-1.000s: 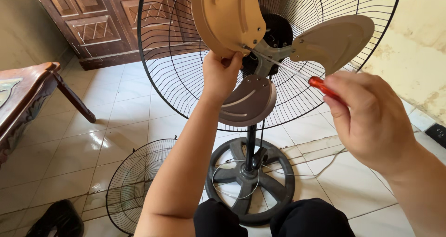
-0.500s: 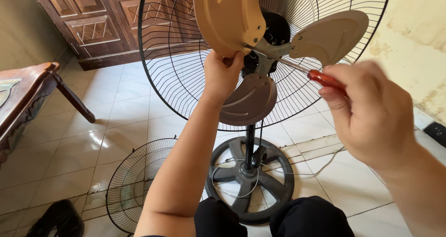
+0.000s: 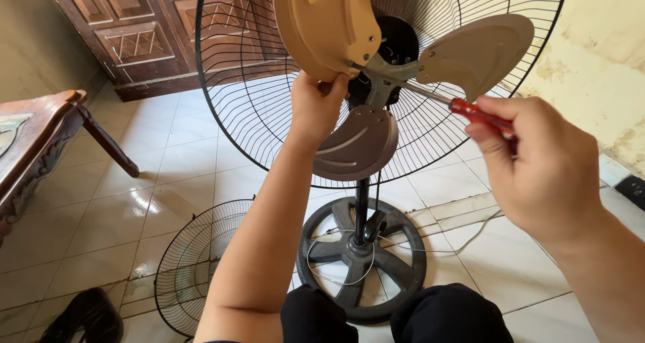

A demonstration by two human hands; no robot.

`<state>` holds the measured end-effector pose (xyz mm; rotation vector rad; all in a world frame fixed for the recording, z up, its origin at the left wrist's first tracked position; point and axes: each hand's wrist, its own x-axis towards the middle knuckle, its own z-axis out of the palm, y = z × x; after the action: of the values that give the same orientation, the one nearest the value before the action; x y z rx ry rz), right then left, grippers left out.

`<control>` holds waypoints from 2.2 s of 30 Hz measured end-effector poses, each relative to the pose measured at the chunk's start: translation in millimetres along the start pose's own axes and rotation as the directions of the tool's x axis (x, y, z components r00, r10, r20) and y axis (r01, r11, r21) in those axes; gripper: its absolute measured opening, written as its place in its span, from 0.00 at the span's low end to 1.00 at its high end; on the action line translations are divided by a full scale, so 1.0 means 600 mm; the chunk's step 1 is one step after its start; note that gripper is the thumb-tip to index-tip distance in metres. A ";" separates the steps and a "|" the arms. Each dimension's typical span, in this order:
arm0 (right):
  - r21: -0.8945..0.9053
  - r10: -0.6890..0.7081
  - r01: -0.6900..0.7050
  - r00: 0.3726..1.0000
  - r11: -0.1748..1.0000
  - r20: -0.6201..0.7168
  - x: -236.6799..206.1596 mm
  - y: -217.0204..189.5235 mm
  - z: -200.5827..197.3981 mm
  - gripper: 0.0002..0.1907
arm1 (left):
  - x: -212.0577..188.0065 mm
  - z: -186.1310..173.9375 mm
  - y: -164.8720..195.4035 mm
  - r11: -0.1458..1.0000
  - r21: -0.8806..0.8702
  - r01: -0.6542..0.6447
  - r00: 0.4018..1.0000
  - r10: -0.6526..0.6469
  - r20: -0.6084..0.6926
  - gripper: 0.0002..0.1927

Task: The person sits on the floor in front of a standing fan and uses a red-handled screwdriver to loosen and tighten the screws holding the fan blades to the motor hub, working on the screws one at a time. They briefly pause to handle a small bottle on a pillow beside them and at the end handle the fan's front guard.

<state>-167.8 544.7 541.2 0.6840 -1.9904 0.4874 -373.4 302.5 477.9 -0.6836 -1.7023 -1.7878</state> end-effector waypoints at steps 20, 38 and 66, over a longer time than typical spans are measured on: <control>-0.207 -0.019 0.046 0.991 0.977 0.131 -0.005 0.019 -0.007 0.19 | -0.008 0.006 -0.016 0.997 -0.068 0.048 0.998 -0.050 -0.029 0.03; -0.378 -0.096 0.139 0.987 0.915 0.130 -0.027 0.048 -0.002 0.19 | -0.006 0.015 -0.031 0.994 -0.093 0.049 0.999 -0.050 -0.010 0.02; -0.452 -0.292 0.292 0.954 0.843 0.072 -0.020 0.051 -0.012 0.12 | -0.009 0.020 -0.033 0.999 0.002 0.042 0.999 -0.042 0.005 0.02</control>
<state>-178.1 575.7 532.4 0.6651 -1.8584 -0.1702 -383.9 315.4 460.5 -0.6561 -1.7338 -1.8140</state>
